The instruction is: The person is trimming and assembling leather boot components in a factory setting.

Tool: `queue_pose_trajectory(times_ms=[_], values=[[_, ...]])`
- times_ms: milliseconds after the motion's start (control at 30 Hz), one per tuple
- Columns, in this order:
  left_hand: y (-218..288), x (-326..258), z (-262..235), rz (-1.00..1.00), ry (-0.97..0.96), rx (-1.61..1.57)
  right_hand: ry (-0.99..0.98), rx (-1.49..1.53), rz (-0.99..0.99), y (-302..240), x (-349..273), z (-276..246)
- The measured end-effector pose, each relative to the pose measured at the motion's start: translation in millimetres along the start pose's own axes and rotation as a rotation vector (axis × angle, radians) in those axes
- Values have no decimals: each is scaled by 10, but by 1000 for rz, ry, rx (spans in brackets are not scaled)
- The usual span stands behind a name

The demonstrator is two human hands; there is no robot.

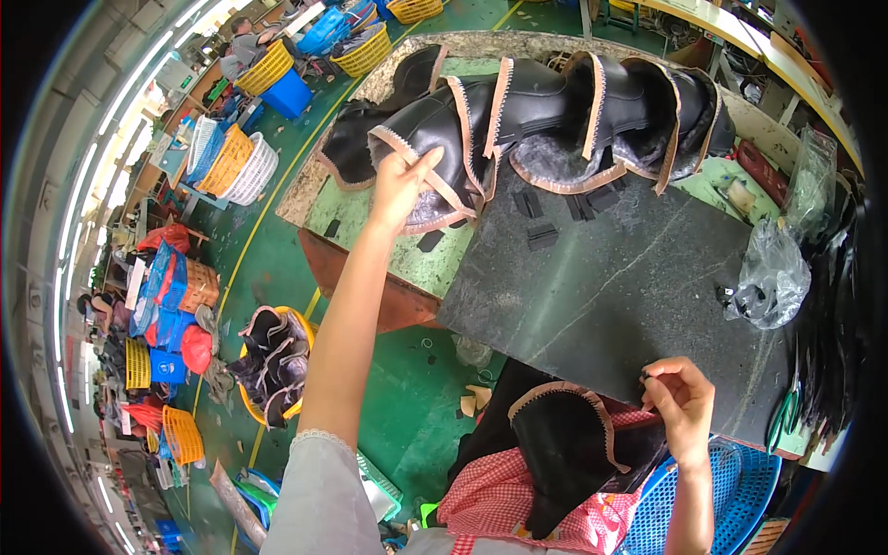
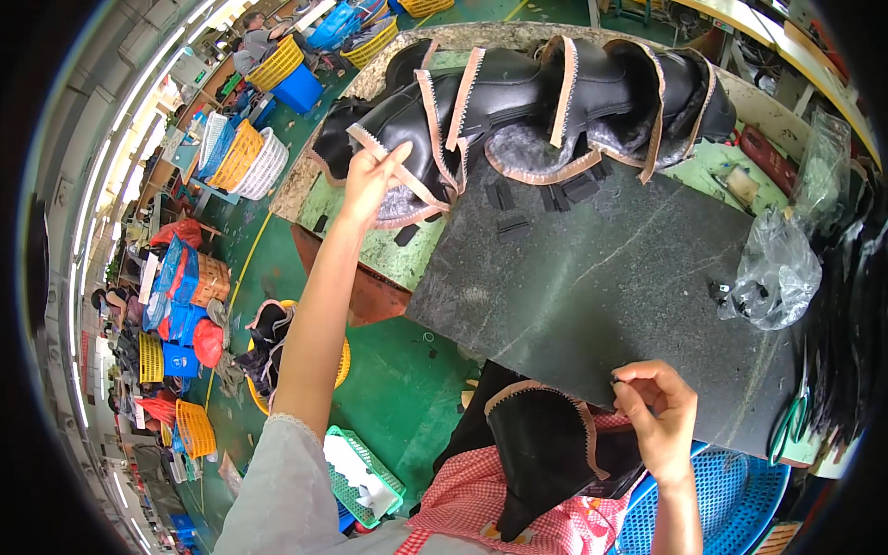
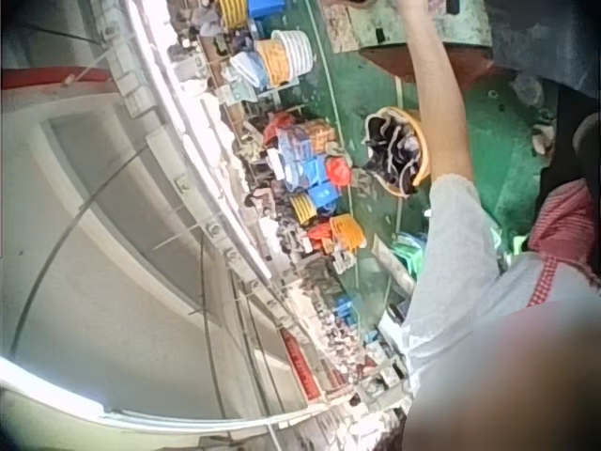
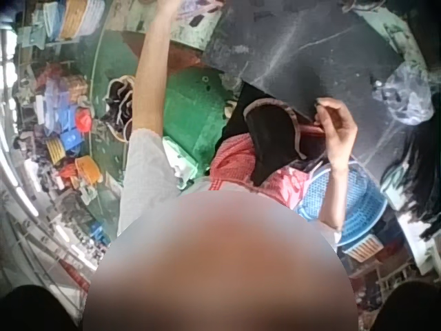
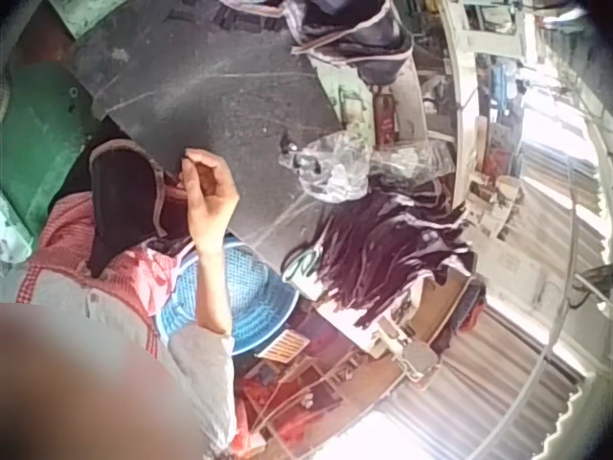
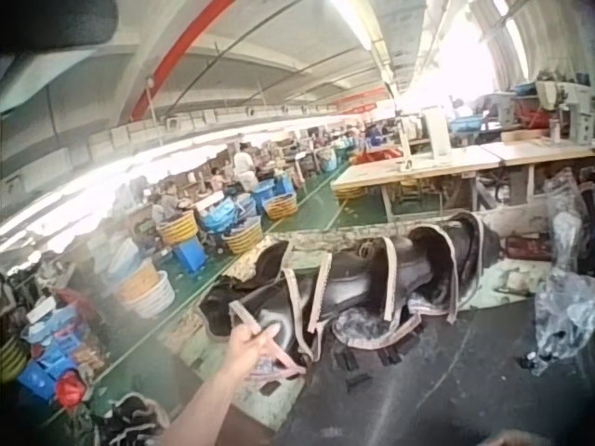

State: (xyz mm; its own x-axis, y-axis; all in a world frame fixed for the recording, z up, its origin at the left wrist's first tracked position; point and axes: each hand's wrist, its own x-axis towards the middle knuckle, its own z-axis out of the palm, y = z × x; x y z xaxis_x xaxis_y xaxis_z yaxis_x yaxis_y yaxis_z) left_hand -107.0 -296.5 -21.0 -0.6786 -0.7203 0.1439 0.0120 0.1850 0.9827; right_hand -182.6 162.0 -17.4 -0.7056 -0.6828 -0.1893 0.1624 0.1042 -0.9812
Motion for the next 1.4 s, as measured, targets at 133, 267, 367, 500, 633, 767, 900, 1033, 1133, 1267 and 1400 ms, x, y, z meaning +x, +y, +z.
queue_pose_trajectory(times_ms=[133, 267, 367, 500, 633, 767, 900, 1033, 1133, 1267, 1400], values=[[-38, -88, -113, -21, -84, -93, 4, 59, 26, -63, 73, 60], [-6, -108, -135, -50, -128, -80, 22, -50, -3, -101, 86, 78], [-14, -89, -132, -57, -101, -90, 209, -368, -206, -106, 179, -12], [47, -91, -97, -166, -62, -313, 328, -771, -481, -41, 535, -253], [24, -135, -47, -69, -201, -418, 484, -845, -602, -146, 658, -183], [-72, -229, -223, -18, -198, -382, 125, -727, -677, -459, 990, 567], [-121, -149, -99, -43, -222, -396, -45, -593, -993, -588, 1694, 1528], [-64, -117, -54, 23, -235, -387, 60, -672, -1029, -587, 2309, 2194], [-77, -91, -68, -21, -213, -374, 61, -657, -998, -516, 2584, 2243], [-34, -44, 8, 33, -180, -106, -65, -493, -915, -573, 2733, 2107], [-8, 87, 20, -2, -170, -20, -181, -406, -910, -566, 2898, 2055]])
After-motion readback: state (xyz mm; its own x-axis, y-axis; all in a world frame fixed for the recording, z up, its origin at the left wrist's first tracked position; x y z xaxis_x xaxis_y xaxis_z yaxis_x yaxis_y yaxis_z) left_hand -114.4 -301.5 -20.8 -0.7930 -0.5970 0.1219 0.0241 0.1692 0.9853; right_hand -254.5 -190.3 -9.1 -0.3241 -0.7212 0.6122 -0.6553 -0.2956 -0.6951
